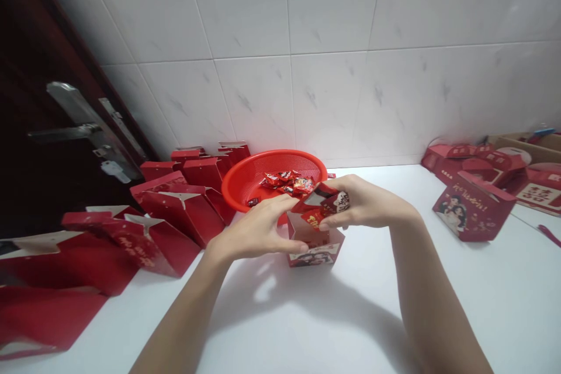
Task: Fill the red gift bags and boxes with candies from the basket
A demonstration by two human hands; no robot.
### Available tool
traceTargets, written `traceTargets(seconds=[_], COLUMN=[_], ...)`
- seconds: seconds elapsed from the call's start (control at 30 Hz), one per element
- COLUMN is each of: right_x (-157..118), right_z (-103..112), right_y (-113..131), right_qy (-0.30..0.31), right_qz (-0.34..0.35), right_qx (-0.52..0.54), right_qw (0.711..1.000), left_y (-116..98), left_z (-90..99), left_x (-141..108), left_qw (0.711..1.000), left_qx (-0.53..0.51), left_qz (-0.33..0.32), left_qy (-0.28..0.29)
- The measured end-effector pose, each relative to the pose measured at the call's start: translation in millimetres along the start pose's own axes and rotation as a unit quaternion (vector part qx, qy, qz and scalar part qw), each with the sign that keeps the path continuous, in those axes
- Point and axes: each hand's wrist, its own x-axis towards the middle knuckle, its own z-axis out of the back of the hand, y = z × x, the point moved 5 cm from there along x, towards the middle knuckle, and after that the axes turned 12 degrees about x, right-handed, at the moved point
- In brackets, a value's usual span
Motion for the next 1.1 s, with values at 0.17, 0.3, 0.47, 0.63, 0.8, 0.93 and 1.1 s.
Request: traceTargets(seconds=[0.17,0.3,0.47,0.63,0.8,0.93,1.1], right_x=[4,6,15,23,25,25,26], right_z=[-3,-2,-9,-14,-14,-14,-14], right_y=[1,2,1,2,0,1,1], right_qy=[-0.001,-0.026,-0.076,-0.108,-0.127,-0.131,-0.161], right_qz=[0.013,0.038,0.057,0.082,0.104,0.114,0.098], right_qx=[-0.019,0.023,0.073,0.119,0.127,0.159,0.176], right_qw=[1.000,0.999,0.993,0.984,0.978,0.972,0.966], left_y=[-3,-2,2,7,9,11,6], left_z=[0.6,0.7,-0.9,-1.0,-0.9,-1.7,-1.7], left_x=[0,0,-1,-1,0,0,1], left_qw=[1.000,1.000,0.999,0.998,0.999,0.998,0.999], left_qx=[-0.011,-0.003,0.005,0.001,0.000,0.001,-0.013], left_qz=[0.000,0.019,0.045,0.066,0.053,0.058,0.051], left_qy=[0.008,0.007,0.013,0.011,0.001,-0.001,0.014])
